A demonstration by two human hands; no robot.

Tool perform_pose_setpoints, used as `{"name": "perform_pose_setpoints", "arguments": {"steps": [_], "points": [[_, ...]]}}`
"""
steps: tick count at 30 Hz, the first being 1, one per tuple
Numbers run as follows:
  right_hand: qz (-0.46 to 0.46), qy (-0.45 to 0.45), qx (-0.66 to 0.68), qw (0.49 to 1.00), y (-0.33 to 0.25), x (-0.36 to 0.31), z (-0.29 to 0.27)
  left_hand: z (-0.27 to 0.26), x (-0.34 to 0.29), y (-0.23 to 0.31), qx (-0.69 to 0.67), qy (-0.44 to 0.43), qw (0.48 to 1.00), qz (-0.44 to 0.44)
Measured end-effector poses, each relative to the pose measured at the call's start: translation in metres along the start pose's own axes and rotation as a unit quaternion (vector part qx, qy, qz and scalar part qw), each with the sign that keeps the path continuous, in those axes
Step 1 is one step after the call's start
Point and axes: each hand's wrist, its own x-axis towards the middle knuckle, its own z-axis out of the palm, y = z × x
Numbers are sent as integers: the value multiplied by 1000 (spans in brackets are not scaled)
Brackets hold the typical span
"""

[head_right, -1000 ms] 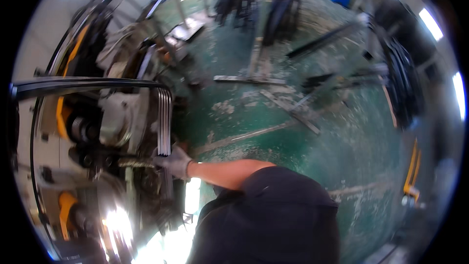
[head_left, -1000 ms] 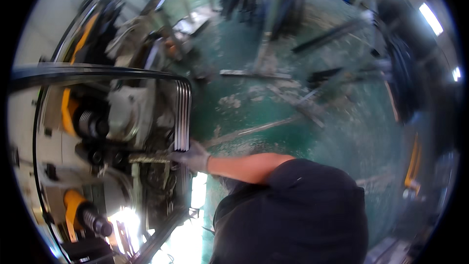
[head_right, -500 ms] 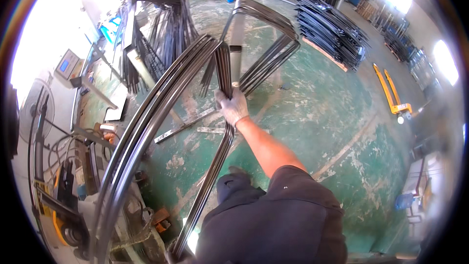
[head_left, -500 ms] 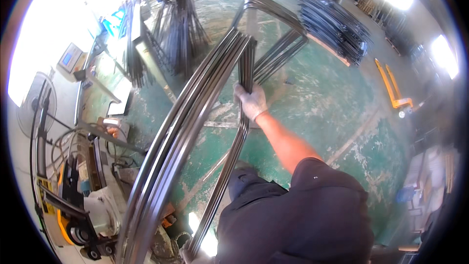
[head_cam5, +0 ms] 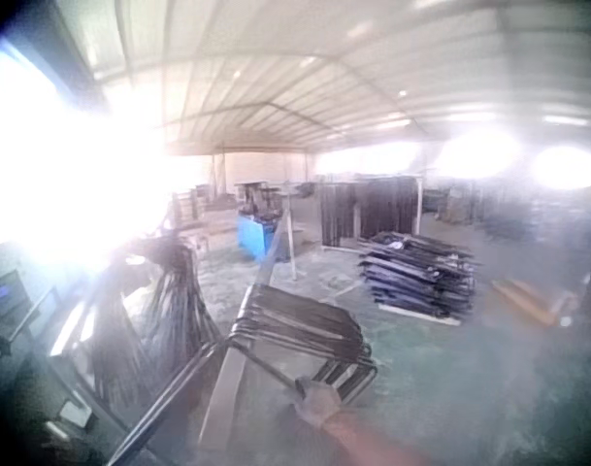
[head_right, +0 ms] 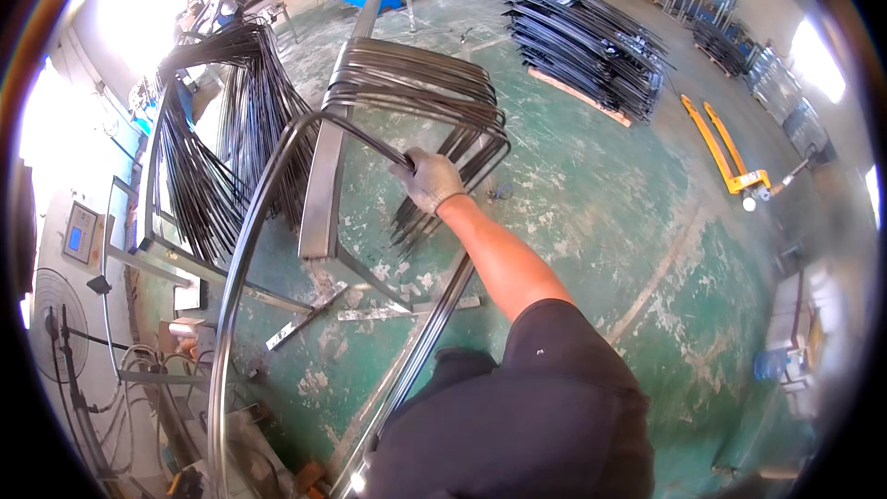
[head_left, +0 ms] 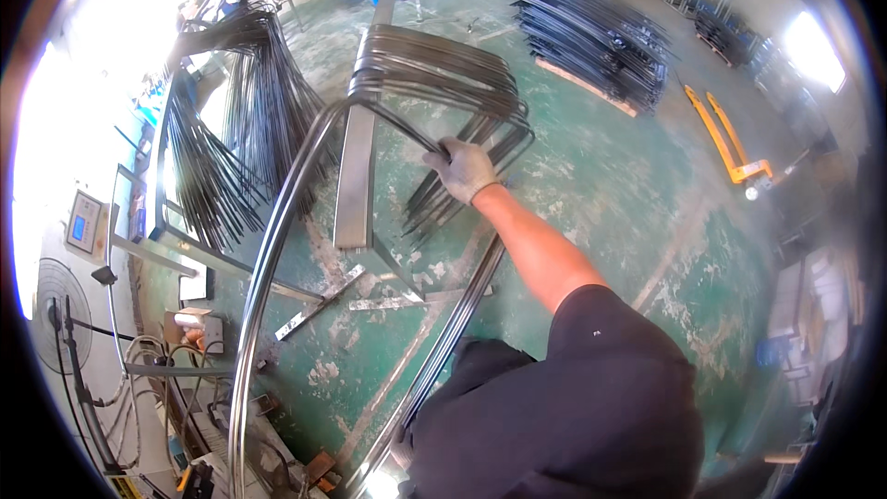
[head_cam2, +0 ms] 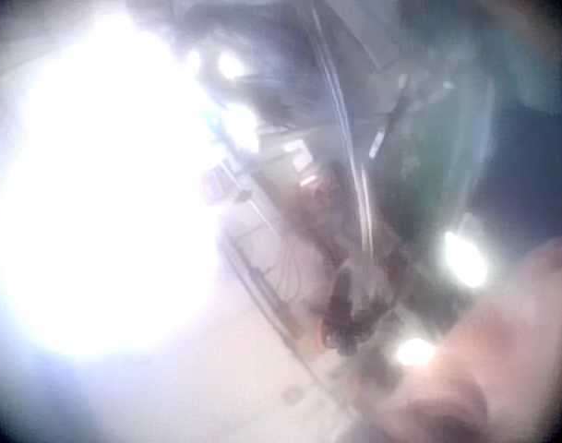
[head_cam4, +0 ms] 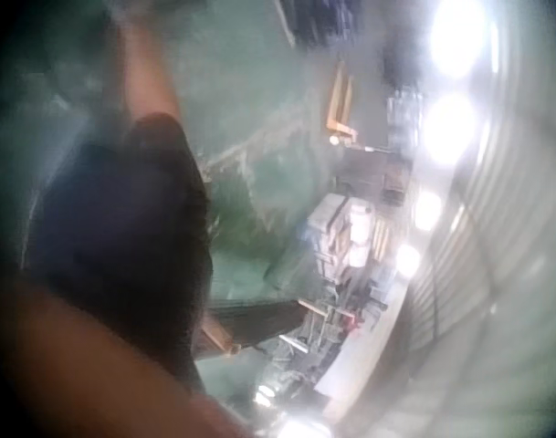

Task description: The person handles a bundle of metal bars, measures a pre-formed metal frame using a tape measure, and feeds the bars through a forming machine multiple times to shape them.

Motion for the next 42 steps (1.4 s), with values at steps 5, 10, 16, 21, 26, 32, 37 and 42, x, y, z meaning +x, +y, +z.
{"name": "perform_pose_setpoints", "arguments": {"steps": [5, 10, 16, 21, 26, 32, 37, 42], "points": [[12, -69, -135, 988, 46, 81, 22, 51, 13, 29, -67, 4, 996, 53], [-75, 12, -228, 971, 70, 165, 26, 101, 26, 80, -225, 105, 966, 77], [-41, 2, -280, 959, 76, 288, 12, 100, 13, 67, -198, 120, 968, 99], [51, 40, -347, 936, 73, 324, 24, 53, -18, 12, -277, 206, 931, 122], [-284, 323, -212, 878, 66, 154, 70, 42, -106, -44, -384, 345, 847, 126], [-265, -402, -426, 766, 200, -132, 205, -17, -206, -129, -373, 467, 770, 225], [-532, -608, -281, 518, 104, -330, 254, -76, -366, -223, -140, 726, 607, 292], [-459, -629, -56, 625, -28, -428, 288, -106, -582, -342, 3, 900, 378, 218]]}}
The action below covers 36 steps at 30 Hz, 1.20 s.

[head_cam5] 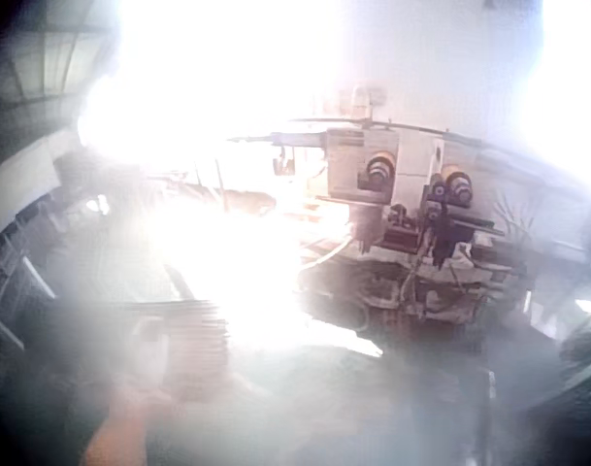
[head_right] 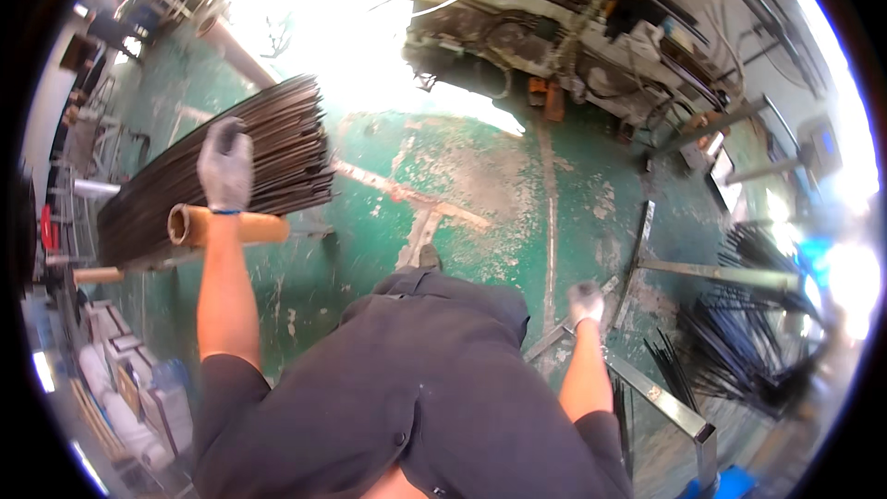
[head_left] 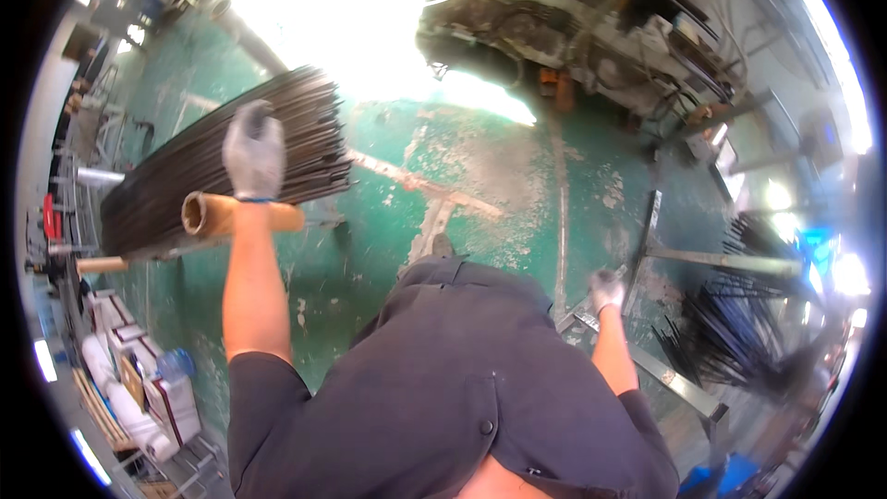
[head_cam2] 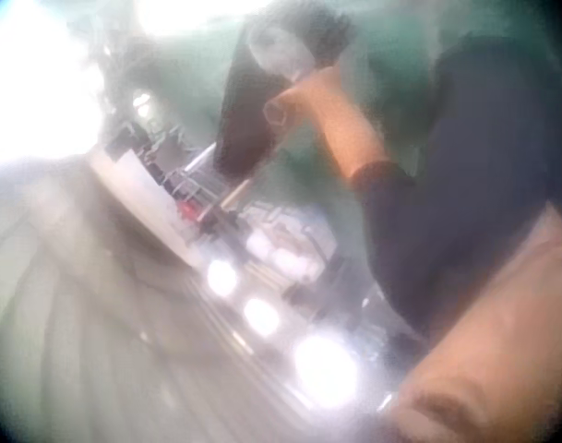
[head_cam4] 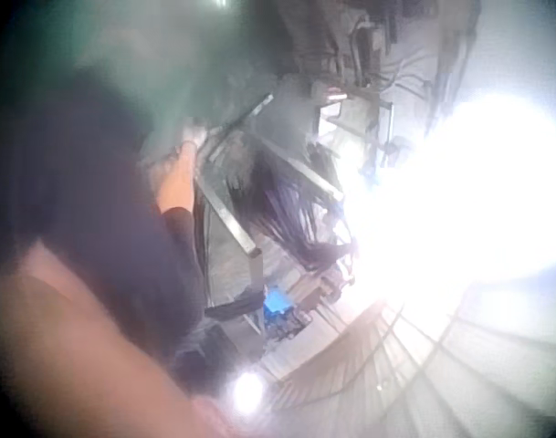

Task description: The person handles a bundle of metal bars, measures a pre-formed metal frame using a tape measure, and feeds the bars through a forming machine multiple times to shape them.

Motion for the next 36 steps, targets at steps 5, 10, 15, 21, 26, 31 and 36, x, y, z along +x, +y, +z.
{"name": "perform_pose_setpoints", "arguments": {"steps": [5, 10, 15, 21, 26, 31, 36], "points": [[-36, 2, -20, 999, -200, 54, 8, -161, 56, -72, 480, 86, 872, -41], [-247, -89, -88, 961, -391, 53, 111, -181, 33, -131, 415, -44, 861, -290], [-414, -248, -141, 864, -581, 1, 247, -191, 57, -144, 366, -15, 882, -295], [-569, -291, -203, 742, -744, -56, 410, -209, 80, -165, 349, -9, 884, -311], [-596, -236, -267, 720, -838, -69, 527, -208, 88, -165, 354, -17, 876, -326], [-559, -250, -392, 687, -866, -107, 570, -207, 90, -171, 351, -24, 874, -336], [-599, -288, -316, 677, -849, -93, 598, -205, 104, -169, 349, -14, 874, -337]]}}
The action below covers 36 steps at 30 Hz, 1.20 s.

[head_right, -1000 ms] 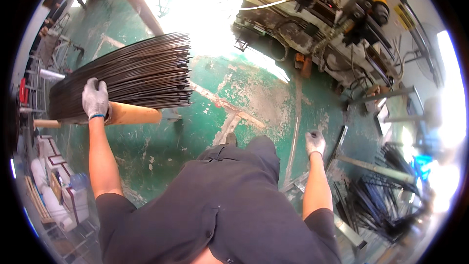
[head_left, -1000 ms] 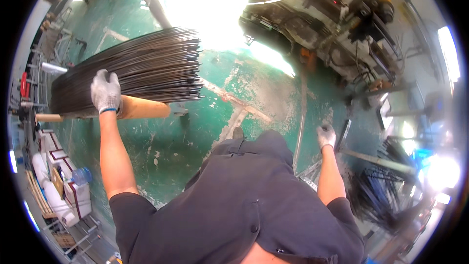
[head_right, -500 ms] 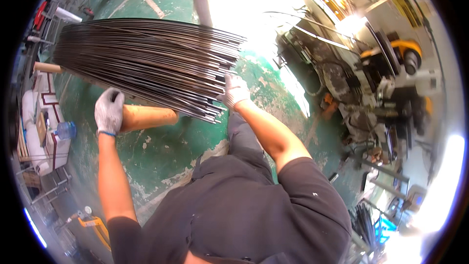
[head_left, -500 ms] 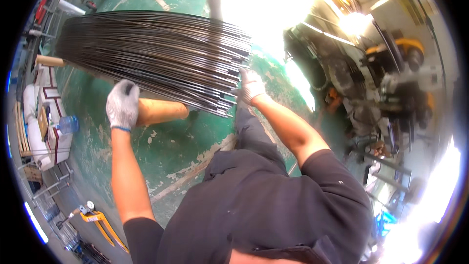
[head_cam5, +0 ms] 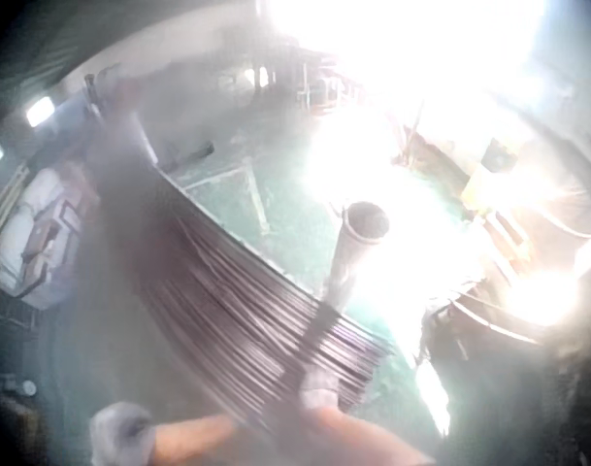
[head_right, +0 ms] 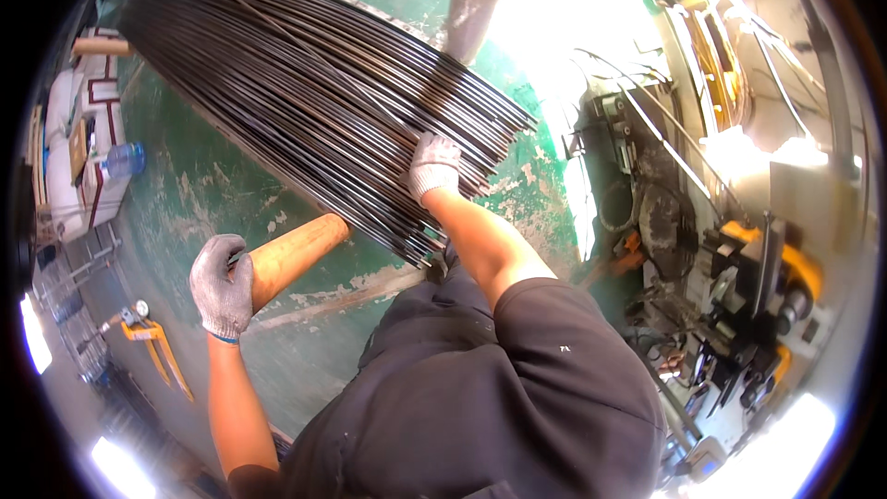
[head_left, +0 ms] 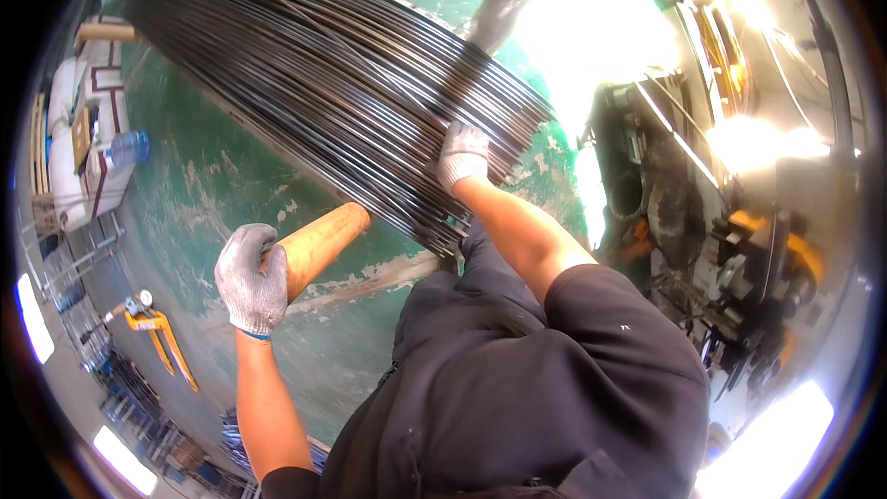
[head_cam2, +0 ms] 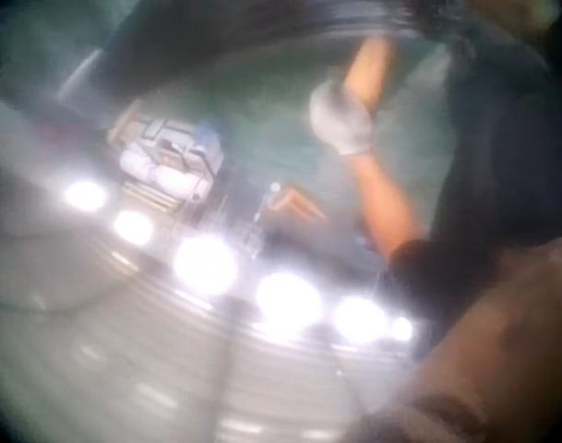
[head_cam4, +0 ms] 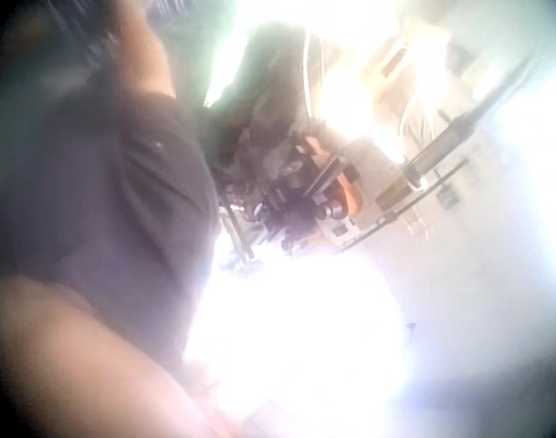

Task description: The person handles a bundle of metal bars, measures a pre-formed metal frame using a tape measure, and feeds the bars through a forming machine multiple times to shape them.

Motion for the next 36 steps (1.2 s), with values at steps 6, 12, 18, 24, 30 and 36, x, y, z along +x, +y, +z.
{"name": "perform_pose_setpoints", "arguments": {"steps": [6, 12, 18, 24, 30, 36], "points": [[-80, -105, -57, 990, 19, 25, 5, -4, 4, 4, -11, -7, 1000, -15], [-77, -246, -35, 966, 20, 59, -33, -3, 3, 3, -8, 1, 1000, -6], [-62, -312, 66, 946, 26, 69, -78, -5, 1, 3, 7, -8, 1000, -8], [46, -413, 351, 839, 31, 60, -109, -3, -3, 6, 1, 22, 1000, 5], [0, -288, 228, 930, 10, 28, -109, -2, -11, -2, 6, 34, 999, 20], [-19, -247, 118, 962, 2, -56, -142, 19, -15, 33, 85, 142, 965, 204]]}}
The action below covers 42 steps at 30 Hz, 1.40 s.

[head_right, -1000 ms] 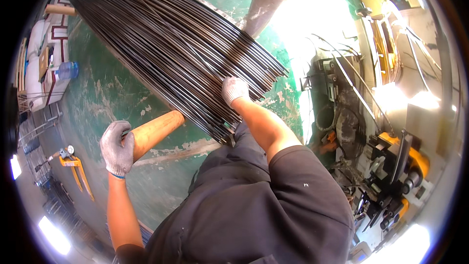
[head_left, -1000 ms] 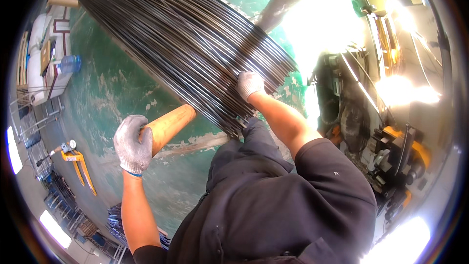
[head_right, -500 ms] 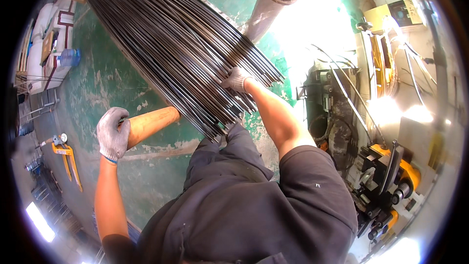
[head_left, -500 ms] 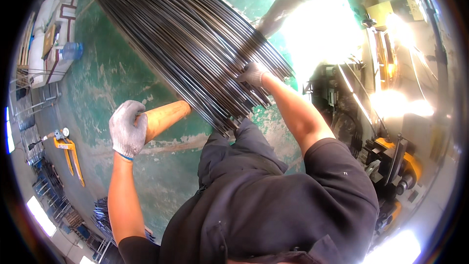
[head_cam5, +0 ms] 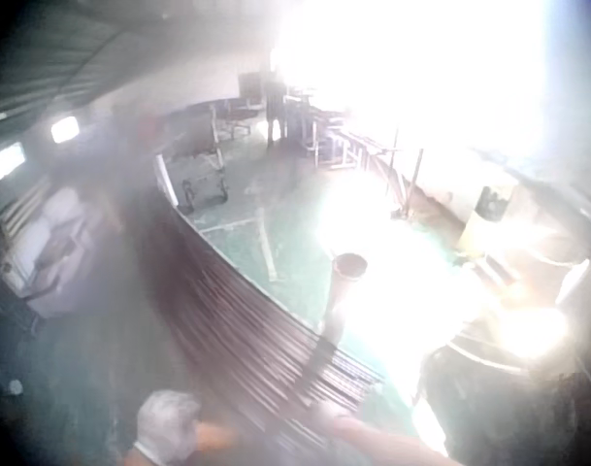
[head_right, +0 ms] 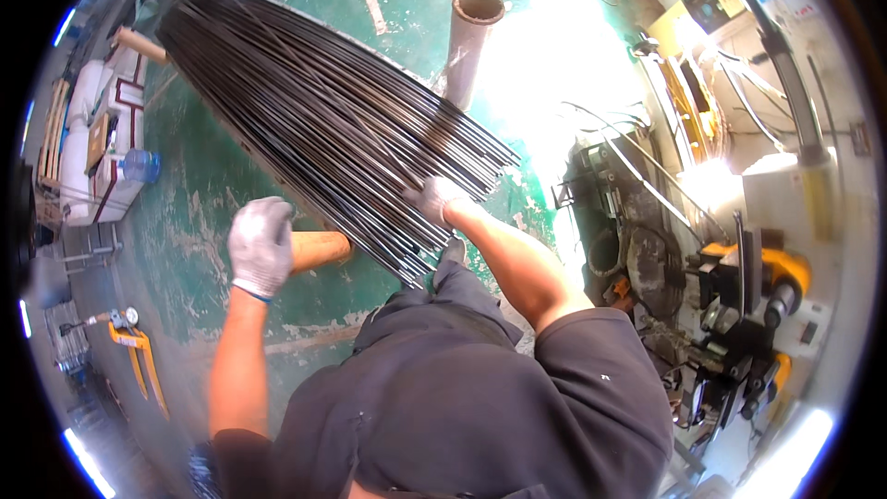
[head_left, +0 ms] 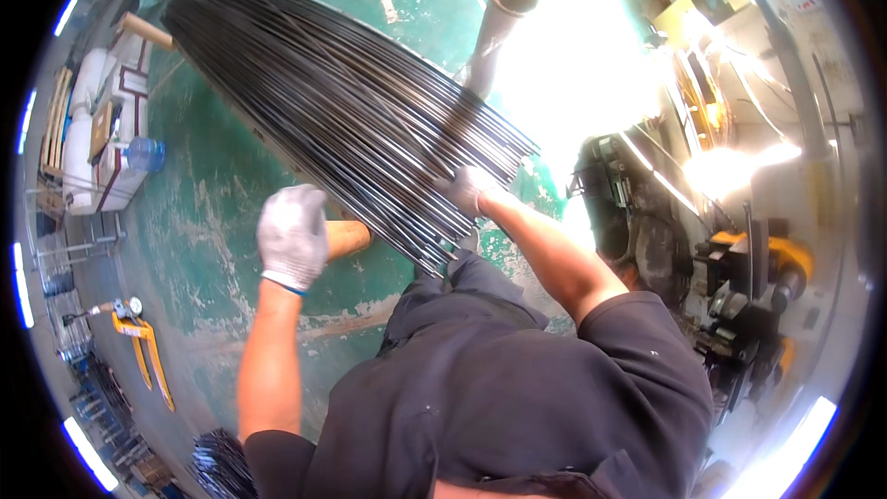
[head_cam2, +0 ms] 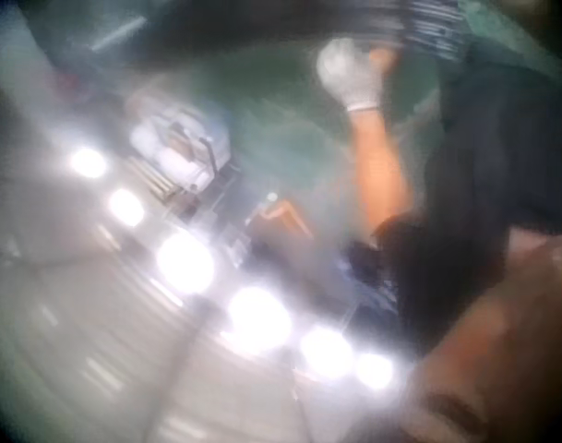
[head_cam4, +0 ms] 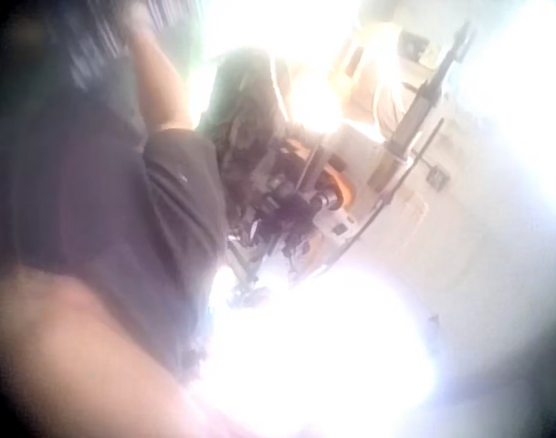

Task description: The person handles a bundle of metal bars, measures a pre-formed metal frame using a tape measure, and feeds the bars through a forming machine multiple times to shape them.

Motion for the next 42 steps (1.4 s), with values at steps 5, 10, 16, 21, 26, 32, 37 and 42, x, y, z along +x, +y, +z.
{"name": "perform_pose_setpoints", "arguments": {"steps": [5, 10, 16, 21, 26, 32, 37, 42], "points": [[44, 52, -23, 997, 66, -117, 41, 41, -25, 76, -247, 48, 965, -78], [192, 107, -86, 972, 131, -282, 82, 163, -85, 73, -626, -166, 574, -500], [269, 307, -173, 896, 223, -498, 192, 199, -65, 43, -859, -127, 206, -451], [249, 524, -241, 778, 259, -557, 253, 196, -78, 67, -900, -89, 160, -396], [246, 588, -259, 726, 284, -568, 261, 149, -82, 93, -851, -141, 236, -448], [347, 517, -148, 768, 406, -655, 293, 85, -81, 196, -875, -172, 267, -365], [447, 587, -135, 661, 511, -726, 342, 15, -45, 263, -922, -159, 265, -233], [315, 716, -86, 617, 476, -659, 293, -14, -26, 369, -928, -200, 285, -134]]}}
